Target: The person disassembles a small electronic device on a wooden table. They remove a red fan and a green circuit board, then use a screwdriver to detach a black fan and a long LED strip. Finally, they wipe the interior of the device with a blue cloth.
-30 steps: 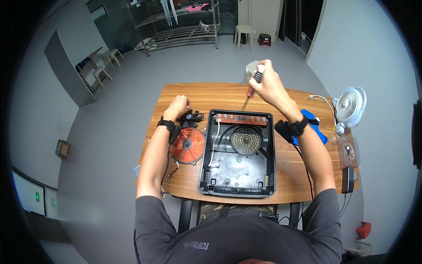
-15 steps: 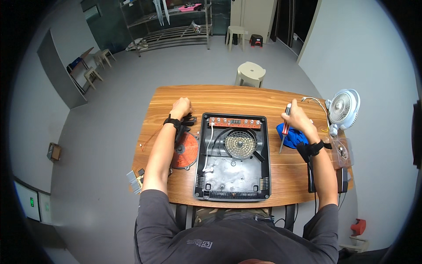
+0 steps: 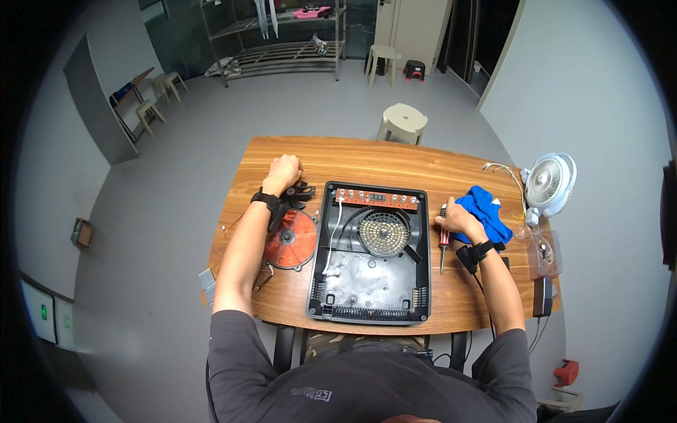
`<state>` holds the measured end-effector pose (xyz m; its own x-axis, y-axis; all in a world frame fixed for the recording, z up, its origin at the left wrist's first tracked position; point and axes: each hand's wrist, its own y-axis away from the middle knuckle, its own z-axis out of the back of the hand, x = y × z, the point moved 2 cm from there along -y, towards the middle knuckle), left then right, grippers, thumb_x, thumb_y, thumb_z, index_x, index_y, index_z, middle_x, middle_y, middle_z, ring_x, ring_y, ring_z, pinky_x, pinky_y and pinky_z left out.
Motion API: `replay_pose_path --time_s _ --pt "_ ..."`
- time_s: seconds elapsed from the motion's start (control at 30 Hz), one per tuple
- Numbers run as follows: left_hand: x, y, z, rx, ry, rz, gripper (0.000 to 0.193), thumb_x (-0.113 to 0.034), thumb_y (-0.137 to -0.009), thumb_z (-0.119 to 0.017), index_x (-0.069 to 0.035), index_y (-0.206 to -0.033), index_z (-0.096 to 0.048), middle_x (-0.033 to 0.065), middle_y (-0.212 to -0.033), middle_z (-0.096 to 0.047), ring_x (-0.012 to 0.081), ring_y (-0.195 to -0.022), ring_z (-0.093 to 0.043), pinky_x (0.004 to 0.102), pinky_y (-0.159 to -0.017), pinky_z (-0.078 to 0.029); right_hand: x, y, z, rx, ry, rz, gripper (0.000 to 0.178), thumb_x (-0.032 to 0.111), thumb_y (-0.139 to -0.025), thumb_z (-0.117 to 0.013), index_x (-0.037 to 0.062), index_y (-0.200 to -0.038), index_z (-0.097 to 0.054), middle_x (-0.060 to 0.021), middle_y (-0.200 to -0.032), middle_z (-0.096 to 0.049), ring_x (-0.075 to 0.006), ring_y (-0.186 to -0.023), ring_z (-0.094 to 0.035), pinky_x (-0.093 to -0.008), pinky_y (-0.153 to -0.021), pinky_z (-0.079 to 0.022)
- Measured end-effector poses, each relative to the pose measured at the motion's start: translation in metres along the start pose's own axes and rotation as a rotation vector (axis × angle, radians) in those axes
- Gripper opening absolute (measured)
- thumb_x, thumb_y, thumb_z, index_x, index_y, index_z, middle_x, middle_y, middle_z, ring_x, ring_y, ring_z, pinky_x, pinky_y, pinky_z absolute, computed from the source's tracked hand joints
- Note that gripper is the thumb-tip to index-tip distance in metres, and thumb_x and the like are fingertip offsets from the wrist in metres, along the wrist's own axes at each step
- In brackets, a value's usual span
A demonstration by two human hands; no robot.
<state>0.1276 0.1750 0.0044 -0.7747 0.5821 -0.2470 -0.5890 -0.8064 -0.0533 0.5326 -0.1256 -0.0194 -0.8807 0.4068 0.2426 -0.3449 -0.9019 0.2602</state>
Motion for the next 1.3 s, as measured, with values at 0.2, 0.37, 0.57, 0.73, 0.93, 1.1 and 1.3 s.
replay_pose_path --time_s 0.2,0.37,0.57,0.73,0.93,1.1,1.3 --pt "-0.048 0.033 0.037 0.111 0.217 -0.170 0.026 -0.017 -0.088 -0.073 -0.002 -0.108 -0.076 0.0198 -0.101 -0.075 0.0336 -0.097 -0.073 0.0406 -0.087 -0.057 0.010 -0.002 -0.010 -0.030 -0.043 -0.004 0.070 0.036 -0.083 -0.078 -0.0157 -0.117 -0.046 -0.0389 -0.097 -0.067 -0.0480 -0.098 -0.068 -0.0479 -0.083 -0.056" --pt "-0.090 0.047 0.022 0.187 0.125 -0.463 0.034 -0.018 -0.084 -0.077 0.001 -0.112 -0.073 0.0190 -0.105 -0.073 0.0352 -0.097 -0.070 0.0427 -0.088 -0.056 0.006 -0.009 -0.018 -0.100 -0.034 0.064 0.068 0.034 -0.081 -0.080 -0.0144 -0.116 -0.047 -0.0390 -0.100 -0.066 -0.0490 -0.099 -0.067 -0.0487 -0.085 -0.056" --pt "-0.108 0.049 0.005 0.126 0.131 -0.528 0.041 -0.021 -0.080 -0.082 -0.002 -0.115 -0.070 0.0144 -0.108 -0.069 0.0324 -0.103 -0.068 0.0420 -0.090 -0.055 0.004 0.003 0.001 -0.153 -0.002 0.086 0.056 0.033 -0.086 -0.077 -0.0067 -0.119 -0.057 -0.0291 -0.108 -0.067 -0.0436 -0.104 -0.066 -0.0457 -0.090 -0.054" --pt "-0.114 0.048 0.002 0.156 0.084 -0.463 0.041 -0.022 -0.079 -0.084 -0.005 -0.113 -0.070 0.0123 -0.109 -0.067 0.0321 -0.105 -0.068 0.0422 -0.090 -0.055 0.037 0.021 0.035 -0.215 -0.094 0.194 0.050 0.035 -0.088 -0.074 -0.0015 -0.120 -0.061 -0.0244 -0.120 -0.063 -0.0408 -0.114 -0.063 -0.0461 -0.096 -0.053" --pt "-0.130 0.059 0.000 0.083 -0.053 -0.432 0.036 -0.021 -0.080 -0.082 -0.007 -0.110 -0.069 0.0123 -0.111 -0.066 0.0341 -0.105 -0.067 0.0445 -0.089 -0.055 0.086 0.019 0.028 -0.252 -0.121 0.467 0.046 0.029 -0.088 -0.075 0.0017 -0.121 -0.059 -0.0203 -0.122 -0.059 -0.0416 -0.112 -0.062 -0.0489 -0.093 -0.053" --pt "-0.128 0.055 -0.015 -0.036 -0.076 -0.434 0.029 -0.018 -0.078 -0.077 -0.006 -0.103 -0.068 0.0142 -0.106 -0.065 0.0384 -0.100 -0.068 0.0504 -0.082 -0.057 0.092 -0.002 0.007 -0.210 -0.105 0.471 0.049 0.024 -0.083 -0.077 0.0046 -0.124 -0.059 -0.0211 -0.119 -0.059 -0.0441 -0.107 -0.063 -0.0521 -0.089 -0.053" --pt "-0.134 0.059 0.000 -0.043 0.089 -0.426 0.017 -0.010 -0.077 -0.073 -0.004 -0.093 -0.068 0.0139 -0.098 -0.070 0.0365 -0.096 -0.068 0.0468 -0.081 -0.056 0.099 0.006 0.013 -0.266 -0.185 0.475 0.038 0.022 -0.083 -0.080 0.0021 -0.112 -0.064 -0.0180 -0.107 -0.060 -0.0381 -0.096 -0.065 -0.0448 -0.084 -0.054"
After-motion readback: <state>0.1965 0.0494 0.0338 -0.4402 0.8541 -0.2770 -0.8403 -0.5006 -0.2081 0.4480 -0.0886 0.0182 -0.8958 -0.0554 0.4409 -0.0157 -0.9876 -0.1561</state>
